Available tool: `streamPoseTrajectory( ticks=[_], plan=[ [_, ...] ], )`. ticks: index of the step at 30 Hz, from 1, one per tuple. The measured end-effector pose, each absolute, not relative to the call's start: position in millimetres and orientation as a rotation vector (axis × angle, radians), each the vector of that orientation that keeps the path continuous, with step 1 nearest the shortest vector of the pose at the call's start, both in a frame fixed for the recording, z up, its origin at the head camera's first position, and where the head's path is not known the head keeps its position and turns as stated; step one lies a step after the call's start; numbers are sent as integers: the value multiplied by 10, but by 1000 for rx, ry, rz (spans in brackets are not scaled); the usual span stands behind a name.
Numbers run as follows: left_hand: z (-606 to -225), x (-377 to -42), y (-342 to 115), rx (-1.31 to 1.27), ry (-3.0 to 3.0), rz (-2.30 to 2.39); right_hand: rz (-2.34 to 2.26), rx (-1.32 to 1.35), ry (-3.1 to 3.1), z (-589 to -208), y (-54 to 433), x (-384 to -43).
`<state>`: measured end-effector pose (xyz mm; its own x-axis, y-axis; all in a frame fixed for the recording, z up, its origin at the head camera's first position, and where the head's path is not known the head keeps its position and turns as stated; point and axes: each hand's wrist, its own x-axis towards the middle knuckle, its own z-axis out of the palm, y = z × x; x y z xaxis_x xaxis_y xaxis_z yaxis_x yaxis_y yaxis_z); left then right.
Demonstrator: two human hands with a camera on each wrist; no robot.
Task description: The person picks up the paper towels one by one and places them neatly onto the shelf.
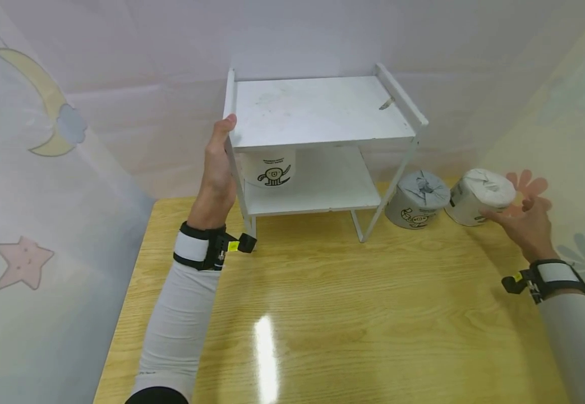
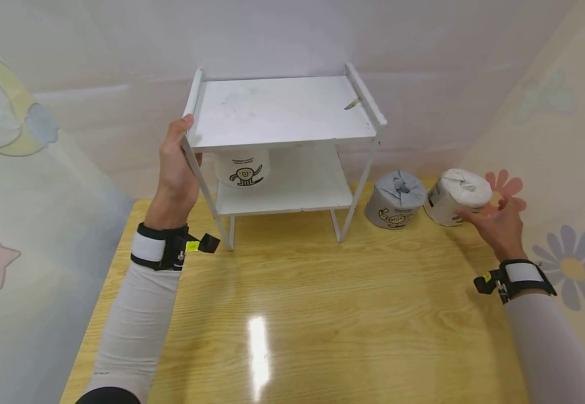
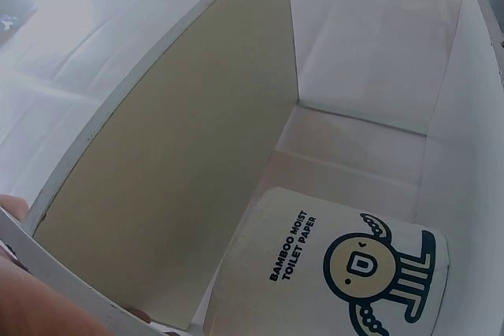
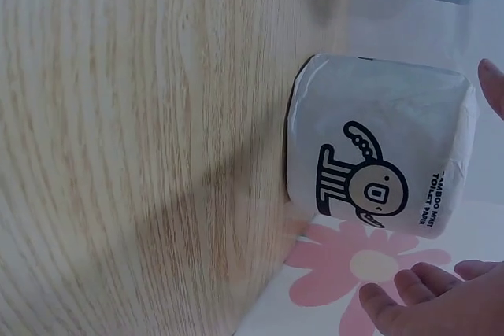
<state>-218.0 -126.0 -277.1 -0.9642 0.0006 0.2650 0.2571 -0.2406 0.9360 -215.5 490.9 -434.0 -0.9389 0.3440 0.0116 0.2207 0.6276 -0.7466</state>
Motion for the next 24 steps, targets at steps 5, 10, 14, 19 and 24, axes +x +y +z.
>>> streamPoseTrajectory(
  ticks=[5,10,14,19,24],
  plan=[
    [-2775,-2181,-1264,-323,-1813,-2336,1228,-433,-2688,-4372,4929,-2253],
    [-2777,-2169,-1256,-257,-1861,-2311,1192,-392,-2693,-4415,4926,-2331],
    [-2778,-2164,-1253,-224,-1879,-2308,1125,-331,-2693,-4427,4938,-2400],
    [-2783,-2172,-1254,-283,-1845,-2318,1178,-306,-2693,-4386,4944,-2507],
    [-2766,-2175,-1259,-260,-1854,-2315,1181,-298,-2701,-4362,4929,-2577]
  ],
)
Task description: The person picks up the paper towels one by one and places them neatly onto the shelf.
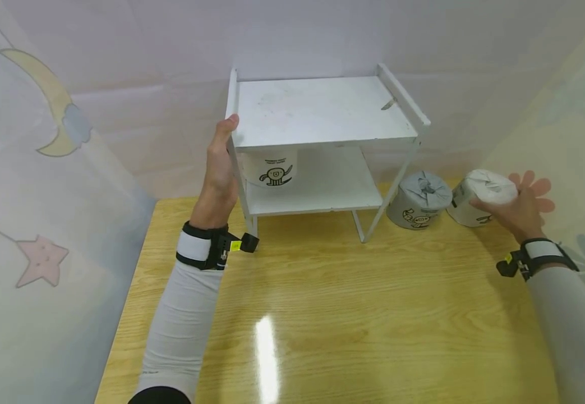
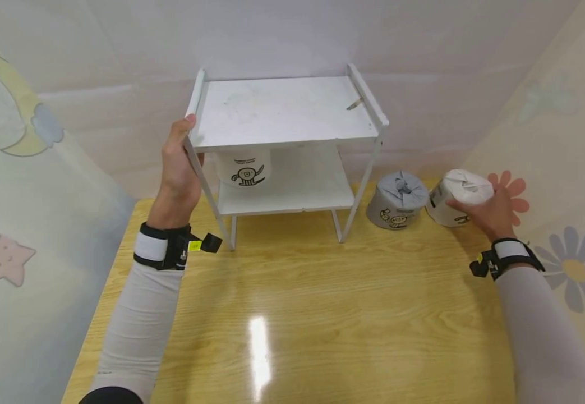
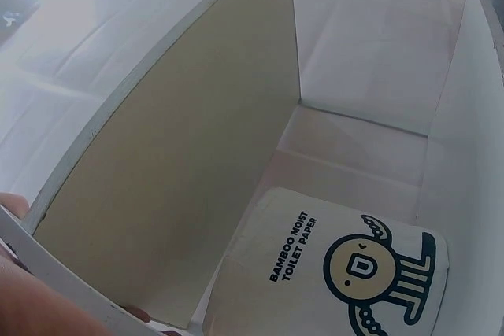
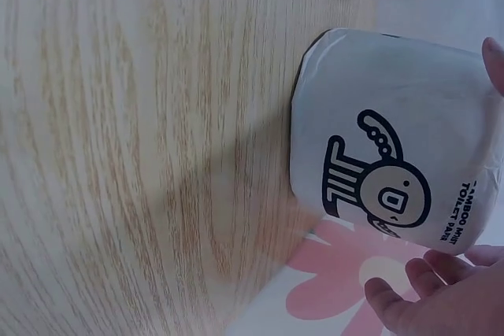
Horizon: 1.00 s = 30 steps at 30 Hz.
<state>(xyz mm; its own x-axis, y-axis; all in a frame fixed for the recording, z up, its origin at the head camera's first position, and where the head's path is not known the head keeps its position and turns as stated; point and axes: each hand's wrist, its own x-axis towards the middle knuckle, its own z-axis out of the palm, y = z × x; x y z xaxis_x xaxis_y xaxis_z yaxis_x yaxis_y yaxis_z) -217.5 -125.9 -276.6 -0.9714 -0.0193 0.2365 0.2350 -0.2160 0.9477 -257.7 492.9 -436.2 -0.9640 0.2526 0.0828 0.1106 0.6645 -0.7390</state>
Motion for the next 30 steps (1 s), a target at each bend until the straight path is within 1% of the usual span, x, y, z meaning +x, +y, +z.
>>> streamPoseTrajectory(
  ticks=[8,15,20,30],
  plan=[
    [-2757,-2188,-1269,-313,-1830,-2318,1108,-290,-2750,-4319,4881,-2620],
    [-2749,-2175,-1292,-225,-1868,-2301,1101,-299,-2786,-4327,4890,-2690],
    [-2753,-2170,-1288,-217,-1871,-2311,1133,-294,-2748,-4406,4913,-2692],
    [-2766,-2184,-1279,-311,-1814,-2329,1327,-361,-2546,-4575,4882,-2664]
  ],
)
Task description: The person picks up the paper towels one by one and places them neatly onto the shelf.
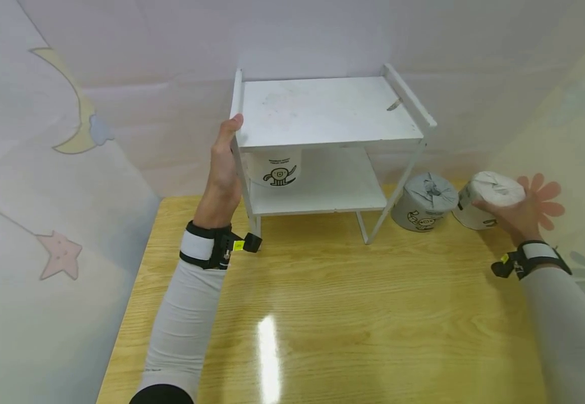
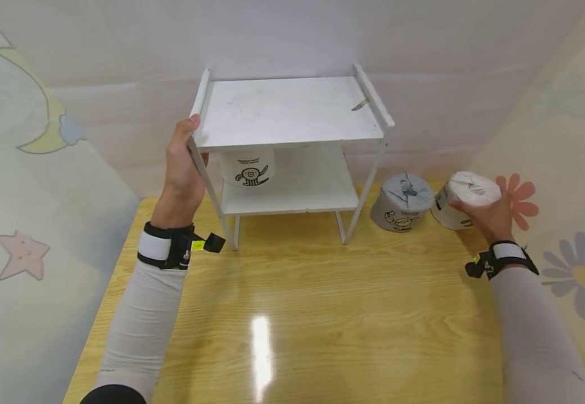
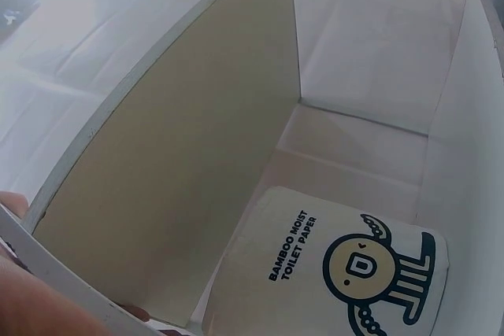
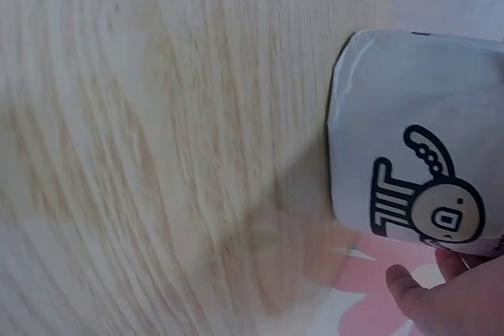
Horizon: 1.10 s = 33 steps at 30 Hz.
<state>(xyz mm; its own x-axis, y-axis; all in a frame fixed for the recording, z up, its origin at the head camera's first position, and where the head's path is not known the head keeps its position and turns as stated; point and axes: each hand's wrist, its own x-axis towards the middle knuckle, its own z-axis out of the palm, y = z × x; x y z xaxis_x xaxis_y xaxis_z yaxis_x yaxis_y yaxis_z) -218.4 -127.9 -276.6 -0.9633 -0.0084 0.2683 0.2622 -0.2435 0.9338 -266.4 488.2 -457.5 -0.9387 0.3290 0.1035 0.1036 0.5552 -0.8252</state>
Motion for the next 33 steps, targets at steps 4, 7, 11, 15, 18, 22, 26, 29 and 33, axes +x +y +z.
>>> streamPoseTrajectory(
  ticks=[4,7,11,15,18,22,26,29,33],
  plan=[
    [-2768,-2183,-1274,-283,-1825,-2315,1486,-376,-2388,-4640,4875,-2690],
    [-2768,-2177,-1275,-243,-1849,-2302,1595,-426,-2295,-4680,4871,-2717],
    [-2763,-2171,-1285,-221,-1867,-2295,1592,-581,-2295,-4712,4849,-2746],
    [-2761,-2174,-1282,-233,-1867,-2297,1545,-682,-2316,-4732,4816,-2760],
    [-2761,-2176,-1280,-224,-1879,-2289,1563,-691,-2285,-4747,4783,-2780],
    [-2770,-2172,-1276,-227,-1871,-2285,1582,-695,-2237,-4765,4764,-2801],
    [-2775,-2171,-1277,-284,-1820,-2309,1585,-731,-2208,-4778,4753,-2818],
    [-2777,-2174,-1277,-309,-1805,-2318,1626,-740,-2143,-4793,4743,-2822],
    [-2779,-2174,-1272,-290,-1837,-2299,1689,-712,-2059,-4810,4727,-2814]
  ],
)
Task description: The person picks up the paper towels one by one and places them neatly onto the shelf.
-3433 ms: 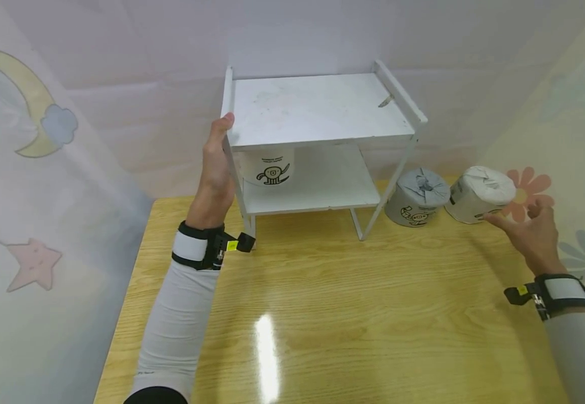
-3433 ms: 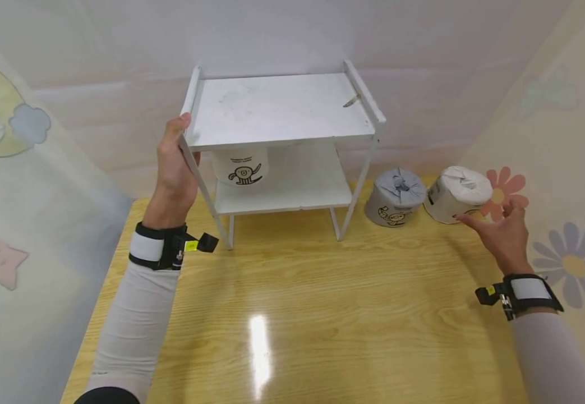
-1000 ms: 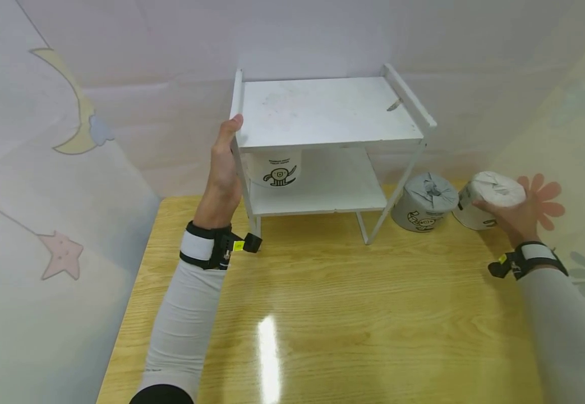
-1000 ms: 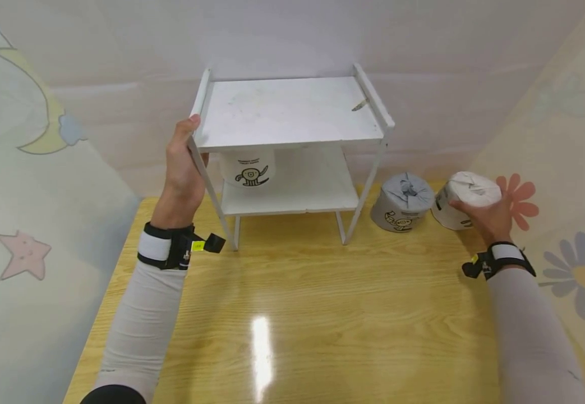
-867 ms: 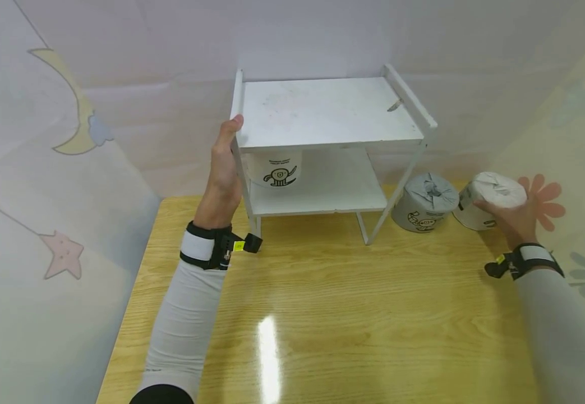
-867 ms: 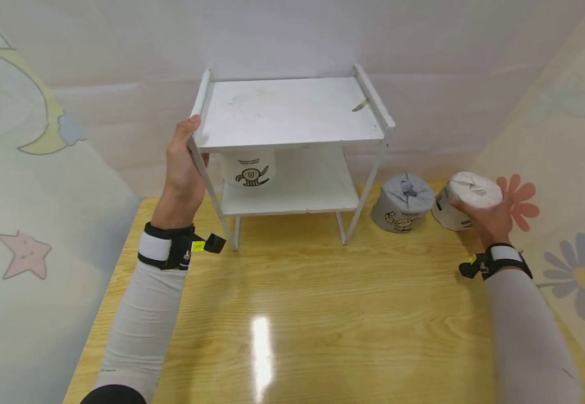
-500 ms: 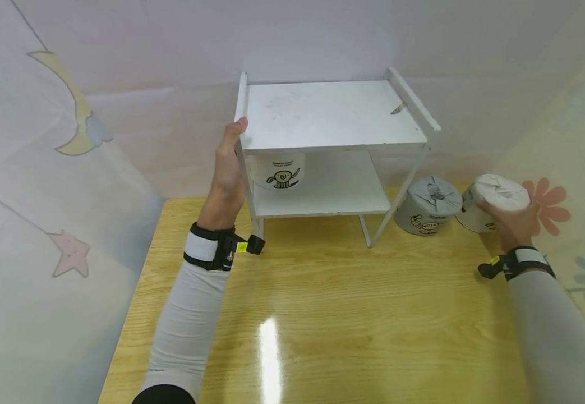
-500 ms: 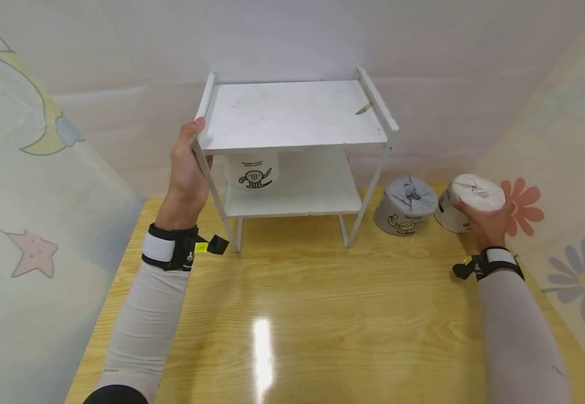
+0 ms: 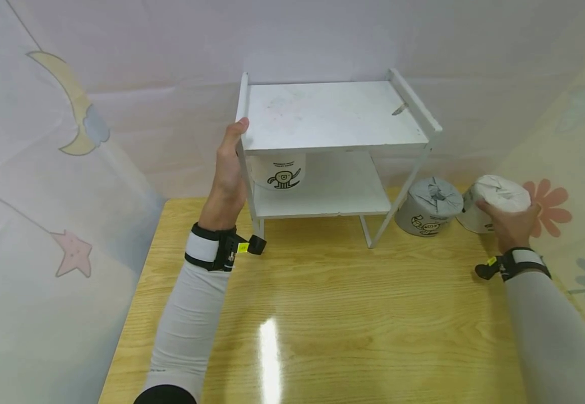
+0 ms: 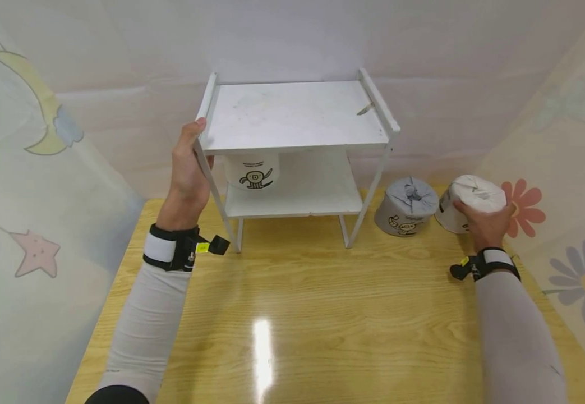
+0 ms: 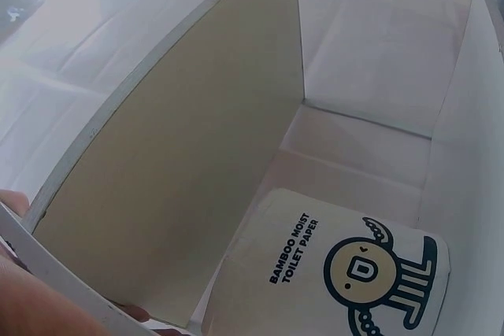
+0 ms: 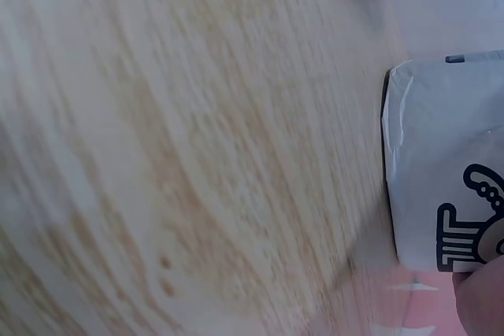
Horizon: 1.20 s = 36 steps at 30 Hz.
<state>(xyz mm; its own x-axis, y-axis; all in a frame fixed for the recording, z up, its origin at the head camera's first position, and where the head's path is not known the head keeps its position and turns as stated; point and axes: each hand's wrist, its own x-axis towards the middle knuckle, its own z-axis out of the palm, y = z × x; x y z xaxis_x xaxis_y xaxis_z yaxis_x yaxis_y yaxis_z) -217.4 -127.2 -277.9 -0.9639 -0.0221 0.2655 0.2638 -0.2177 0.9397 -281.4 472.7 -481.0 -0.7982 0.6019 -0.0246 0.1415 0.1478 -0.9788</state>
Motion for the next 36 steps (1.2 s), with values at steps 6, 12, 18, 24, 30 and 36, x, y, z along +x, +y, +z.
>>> streamPoseTrajectory(
  ticks=[6,12,18,24,30,36],
  plan=[
    [-2784,-2181,-1270,-264,-1844,-2298,1740,-684,-2009,-4817,4711,-2796],
    [-2775,-2187,-1263,-237,-1850,-2295,1689,-678,-2040,-4817,4695,-2770],
    [-2782,-2190,-1264,-243,-1843,-2296,1700,-629,-2004,-4818,4664,-2708],
    [-2778,-2195,-1262,-231,-1834,-2301,1576,-658,-2112,-4825,4658,-2612],
    [-2782,-2193,-1252,-248,-1842,-2305,1571,-638,-2122,-4805,4668,-2474],
    [-2779,-2191,-1230,-291,-1838,-2316,1533,-625,-2158,-4822,4668,-2296]
  ],
)
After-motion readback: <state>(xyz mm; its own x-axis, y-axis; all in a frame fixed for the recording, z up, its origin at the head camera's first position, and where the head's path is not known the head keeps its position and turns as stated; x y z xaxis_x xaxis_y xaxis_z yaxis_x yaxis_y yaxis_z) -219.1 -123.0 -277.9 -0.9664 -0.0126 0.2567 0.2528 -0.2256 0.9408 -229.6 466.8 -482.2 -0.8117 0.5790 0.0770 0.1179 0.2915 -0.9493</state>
